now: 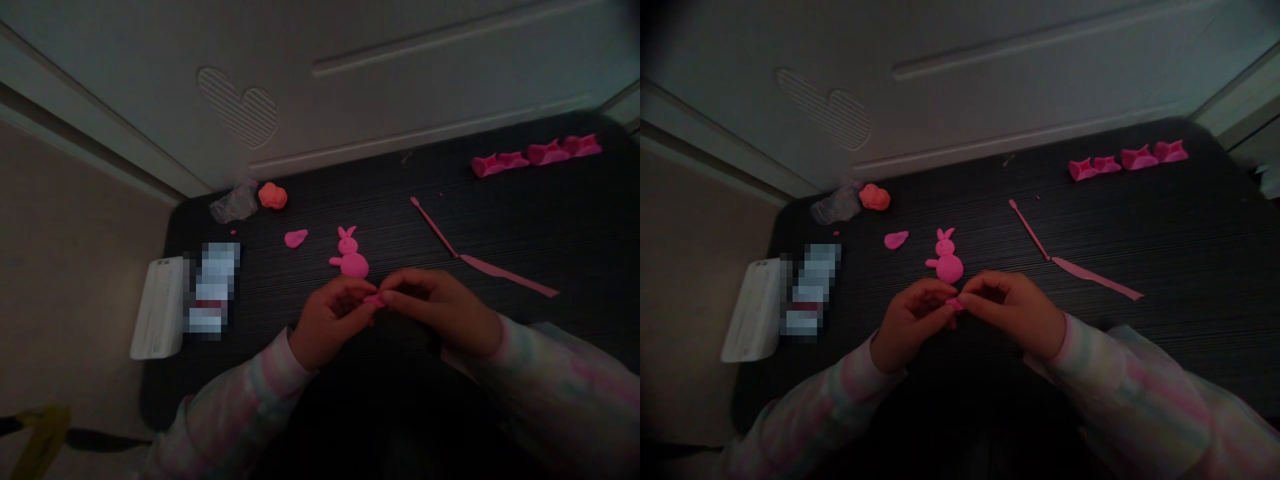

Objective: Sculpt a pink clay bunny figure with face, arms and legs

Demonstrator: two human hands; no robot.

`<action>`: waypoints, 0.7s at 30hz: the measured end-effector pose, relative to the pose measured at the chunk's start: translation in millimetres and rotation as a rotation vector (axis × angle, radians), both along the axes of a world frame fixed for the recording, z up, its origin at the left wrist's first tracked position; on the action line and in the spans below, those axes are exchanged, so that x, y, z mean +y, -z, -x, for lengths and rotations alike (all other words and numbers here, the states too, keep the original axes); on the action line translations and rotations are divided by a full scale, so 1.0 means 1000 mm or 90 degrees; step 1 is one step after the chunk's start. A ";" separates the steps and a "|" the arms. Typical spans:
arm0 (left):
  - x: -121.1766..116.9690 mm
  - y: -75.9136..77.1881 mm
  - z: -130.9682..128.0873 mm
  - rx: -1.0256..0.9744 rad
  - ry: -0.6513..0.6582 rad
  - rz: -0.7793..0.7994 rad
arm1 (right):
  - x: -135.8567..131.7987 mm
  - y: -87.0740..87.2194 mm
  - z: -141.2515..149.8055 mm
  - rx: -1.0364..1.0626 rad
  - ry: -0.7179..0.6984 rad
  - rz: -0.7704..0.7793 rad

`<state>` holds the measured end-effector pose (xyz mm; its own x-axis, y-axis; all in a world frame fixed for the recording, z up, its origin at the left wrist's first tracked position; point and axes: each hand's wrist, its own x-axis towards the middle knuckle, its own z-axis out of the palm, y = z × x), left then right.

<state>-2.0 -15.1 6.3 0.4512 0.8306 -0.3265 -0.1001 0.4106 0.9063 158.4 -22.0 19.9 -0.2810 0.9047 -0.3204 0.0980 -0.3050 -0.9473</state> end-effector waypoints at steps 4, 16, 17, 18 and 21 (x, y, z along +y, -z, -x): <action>-0.001 0.002 0.002 0.041 0.030 -0.051 | -0.001 0.002 0.000 -0.009 -0.005 0.021; 0.000 0.005 0.007 0.261 0.027 -0.470 | 0.000 0.002 0.000 -0.016 -0.017 0.014; 0.000 0.005 0.007 0.263 0.026 -0.474 | 0.000 0.002 0.000 -0.001 -0.012 0.031; 0.000 0.005 0.007 0.263 0.025 -0.478 | 0.000 0.003 0.000 0.011 -0.006 0.048; 0.000 0.006 0.007 0.266 0.020 -0.486 | -0.002 0.004 0.001 0.040 0.009 0.083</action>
<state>-9.1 -15.2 0.8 0.4453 0.8790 0.1707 0.3040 -0.3277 0.8945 157.9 -23.6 15.4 -0.2922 0.8603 -0.4177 0.0348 -0.4269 -0.9036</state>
